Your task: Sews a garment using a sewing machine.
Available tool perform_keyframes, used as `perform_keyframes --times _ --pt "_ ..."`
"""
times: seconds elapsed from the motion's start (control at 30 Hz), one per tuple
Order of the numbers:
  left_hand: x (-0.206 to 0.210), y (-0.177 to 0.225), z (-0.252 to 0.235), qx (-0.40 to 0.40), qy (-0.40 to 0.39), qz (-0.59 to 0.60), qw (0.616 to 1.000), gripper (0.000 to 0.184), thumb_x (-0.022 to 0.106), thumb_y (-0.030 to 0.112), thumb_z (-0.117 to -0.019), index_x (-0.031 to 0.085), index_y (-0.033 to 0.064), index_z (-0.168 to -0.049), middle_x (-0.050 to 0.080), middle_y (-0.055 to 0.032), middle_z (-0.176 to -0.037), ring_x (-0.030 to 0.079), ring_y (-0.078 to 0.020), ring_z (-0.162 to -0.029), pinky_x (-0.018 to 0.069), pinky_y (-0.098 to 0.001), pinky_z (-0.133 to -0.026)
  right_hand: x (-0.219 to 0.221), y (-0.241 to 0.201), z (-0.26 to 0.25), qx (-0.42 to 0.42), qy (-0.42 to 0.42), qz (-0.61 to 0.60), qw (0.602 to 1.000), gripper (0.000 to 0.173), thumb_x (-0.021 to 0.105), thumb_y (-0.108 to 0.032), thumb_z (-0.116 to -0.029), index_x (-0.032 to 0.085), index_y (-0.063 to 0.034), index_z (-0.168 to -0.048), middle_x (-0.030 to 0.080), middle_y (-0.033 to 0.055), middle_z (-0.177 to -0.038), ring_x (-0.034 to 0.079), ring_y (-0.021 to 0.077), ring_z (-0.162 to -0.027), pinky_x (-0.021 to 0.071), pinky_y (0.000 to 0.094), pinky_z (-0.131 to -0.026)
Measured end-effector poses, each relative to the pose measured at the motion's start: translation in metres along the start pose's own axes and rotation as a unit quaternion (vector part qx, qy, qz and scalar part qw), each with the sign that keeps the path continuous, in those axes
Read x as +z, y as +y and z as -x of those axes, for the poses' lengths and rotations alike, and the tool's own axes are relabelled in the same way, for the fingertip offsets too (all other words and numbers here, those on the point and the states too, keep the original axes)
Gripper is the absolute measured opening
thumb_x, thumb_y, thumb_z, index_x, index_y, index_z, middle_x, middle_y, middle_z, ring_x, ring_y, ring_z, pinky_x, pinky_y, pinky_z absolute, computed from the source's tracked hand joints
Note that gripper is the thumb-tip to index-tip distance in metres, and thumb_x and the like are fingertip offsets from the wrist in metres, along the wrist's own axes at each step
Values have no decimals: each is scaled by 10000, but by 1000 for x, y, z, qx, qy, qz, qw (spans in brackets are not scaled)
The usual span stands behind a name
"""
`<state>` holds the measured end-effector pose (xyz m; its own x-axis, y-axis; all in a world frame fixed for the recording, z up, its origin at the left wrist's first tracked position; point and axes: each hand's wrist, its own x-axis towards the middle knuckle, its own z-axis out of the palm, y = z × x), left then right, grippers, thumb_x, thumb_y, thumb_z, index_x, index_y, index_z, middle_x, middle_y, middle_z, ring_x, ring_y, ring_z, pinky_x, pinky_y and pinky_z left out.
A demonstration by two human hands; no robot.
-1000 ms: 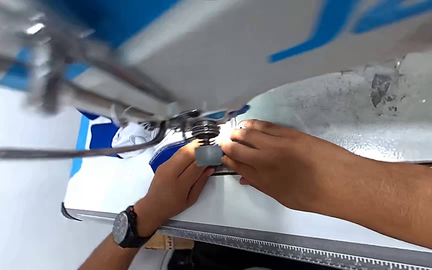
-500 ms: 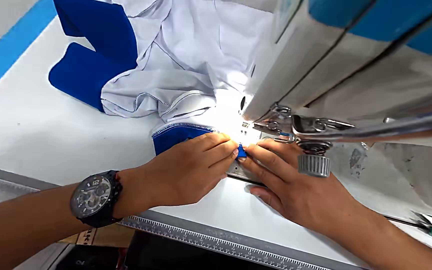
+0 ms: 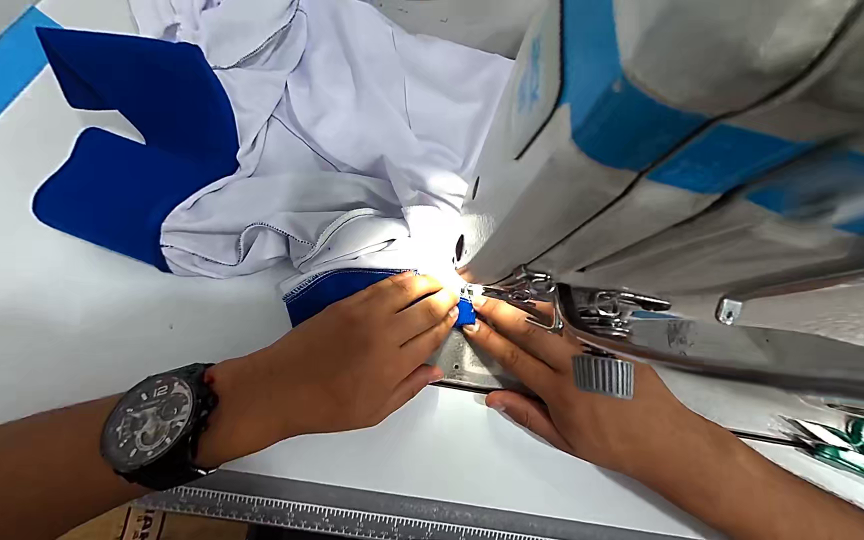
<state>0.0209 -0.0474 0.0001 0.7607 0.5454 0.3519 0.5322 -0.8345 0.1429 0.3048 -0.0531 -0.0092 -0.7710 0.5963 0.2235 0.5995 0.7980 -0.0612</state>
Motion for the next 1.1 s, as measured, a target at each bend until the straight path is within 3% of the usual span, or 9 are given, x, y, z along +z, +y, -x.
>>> perform_keyframes --times 0.17,0.33,0.77,1.1 --pt "0 2 -1 2 8 -3 1000 460 447 357 -1029 707 39 -1237 675 -90 -1305 579 -249 -1284 414 -359 -1129 -1 -1 0 8 -18 -15 1000 558 351 -568 -1054 643 -234 -1391 603 9 -1465 606 181 -1287 506 414 -1020" --pt "2 2 -2 -3 13 -18 1000 449 445 360 -1011 722 69 -1211 672 -94 -1304 584 -249 -1279 417 -365 -1126 2 -1 1 14 -20 -19 1000 536 350 -559 -1058 649 -242 -1371 623 7 -1434 660 181 -1184 552 383 -904" --pt "3 -1 0 -6 9 -6 1000 448 461 395 -1015 719 99 -1232 667 -72 -1324 566 -220 -1308 401 -340 -1140 2 1 1 3 -16 -20 1000 527 350 -551 -1062 637 -261 -1395 635 -1 -1419 621 146 -1257 519 358 -994" --pt "2 -2 -2 -11 12 -8 1000 474 477 415 -1003 705 88 -1259 667 -65 -1321 560 -207 -1308 395 -323 -1137 0 2 0 13 -10 -3 1000 572 337 -588 -1044 674 -242 -1349 711 3 -1151 680 177 -997 550 371 -781"
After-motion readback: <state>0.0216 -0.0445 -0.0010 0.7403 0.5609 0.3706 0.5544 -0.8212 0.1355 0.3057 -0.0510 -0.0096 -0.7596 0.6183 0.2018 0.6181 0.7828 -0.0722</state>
